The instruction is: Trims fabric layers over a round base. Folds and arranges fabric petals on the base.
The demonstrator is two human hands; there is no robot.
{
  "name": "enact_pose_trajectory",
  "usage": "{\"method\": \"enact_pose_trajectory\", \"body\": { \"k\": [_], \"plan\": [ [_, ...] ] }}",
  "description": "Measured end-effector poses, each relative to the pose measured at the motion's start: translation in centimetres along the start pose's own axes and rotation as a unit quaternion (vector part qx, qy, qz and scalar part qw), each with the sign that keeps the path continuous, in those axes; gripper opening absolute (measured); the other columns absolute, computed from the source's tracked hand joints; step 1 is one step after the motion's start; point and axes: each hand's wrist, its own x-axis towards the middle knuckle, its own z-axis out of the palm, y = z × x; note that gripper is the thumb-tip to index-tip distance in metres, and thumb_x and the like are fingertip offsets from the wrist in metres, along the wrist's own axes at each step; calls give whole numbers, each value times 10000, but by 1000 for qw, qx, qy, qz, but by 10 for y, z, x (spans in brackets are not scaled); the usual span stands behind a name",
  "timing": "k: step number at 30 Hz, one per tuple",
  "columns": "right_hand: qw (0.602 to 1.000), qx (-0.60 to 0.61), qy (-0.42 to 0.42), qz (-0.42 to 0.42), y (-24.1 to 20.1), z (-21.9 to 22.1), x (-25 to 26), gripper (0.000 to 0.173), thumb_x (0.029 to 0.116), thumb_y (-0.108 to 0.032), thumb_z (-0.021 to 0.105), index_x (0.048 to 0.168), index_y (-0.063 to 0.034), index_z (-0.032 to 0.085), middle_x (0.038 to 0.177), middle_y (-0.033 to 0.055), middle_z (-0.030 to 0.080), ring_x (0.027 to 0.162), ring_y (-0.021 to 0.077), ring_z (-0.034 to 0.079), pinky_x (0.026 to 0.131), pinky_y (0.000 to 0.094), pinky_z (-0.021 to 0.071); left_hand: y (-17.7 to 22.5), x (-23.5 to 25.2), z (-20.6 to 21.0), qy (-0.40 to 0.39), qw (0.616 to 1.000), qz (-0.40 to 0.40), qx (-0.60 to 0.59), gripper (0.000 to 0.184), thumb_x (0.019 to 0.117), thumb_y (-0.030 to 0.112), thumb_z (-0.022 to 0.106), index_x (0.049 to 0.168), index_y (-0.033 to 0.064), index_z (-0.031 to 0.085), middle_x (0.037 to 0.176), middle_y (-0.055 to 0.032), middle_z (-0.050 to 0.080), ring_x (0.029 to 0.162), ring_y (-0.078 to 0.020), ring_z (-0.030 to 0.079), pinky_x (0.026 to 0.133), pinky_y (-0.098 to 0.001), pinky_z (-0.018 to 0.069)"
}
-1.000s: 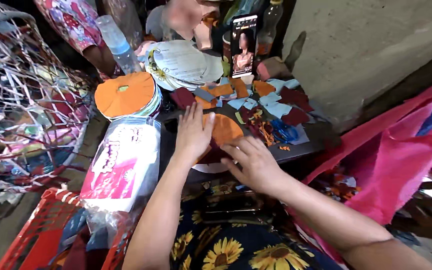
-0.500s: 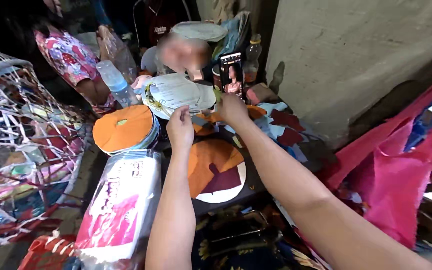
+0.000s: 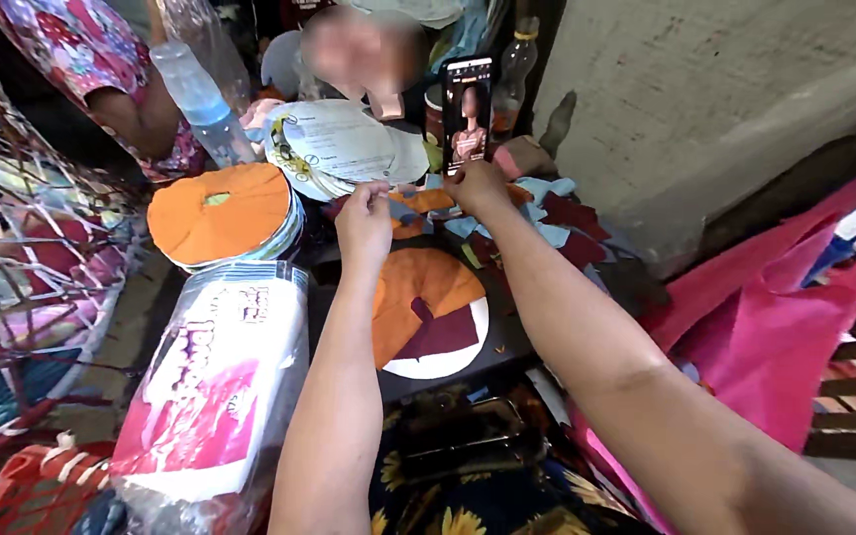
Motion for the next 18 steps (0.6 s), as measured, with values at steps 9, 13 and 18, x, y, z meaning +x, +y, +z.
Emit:
{"method": "enact_pose_trajectory", "body": {
  "k": [9,13,18],
  "plan": [
    [994,61,86,6,-8,-19,-8,333,1047,-197,514,1212,51,662,1237,279,647,1182,425,620,1000,615,467,-2,1,5,-51,998,13,-32,332,1085,146,421,1311,12,624,1295,-185,639,1160,-263,634,989,-448,499],
    [962,261,54,-64,-41,-18,-24,268,1027,-146,571,1182,51,665,1133,214,667,1013,284,653,898,480,534,-3,-1,11,-109,983,80,-125,606,1033,228,582,1559,22,362,1555,-200,437,1382,-257,500,1124,-415,434],
    [931,333,-63,-133,-89,-8,-46,266,1073,-145,507,1154,48,671,1004,149,710,836,173,692,798,365,581,-1,-2,9,-39,962,15,-270,462,1090,159,437,1522,8,368,1372,-138,575,1189,-153,618,1027,-326,515]
  ]
}}
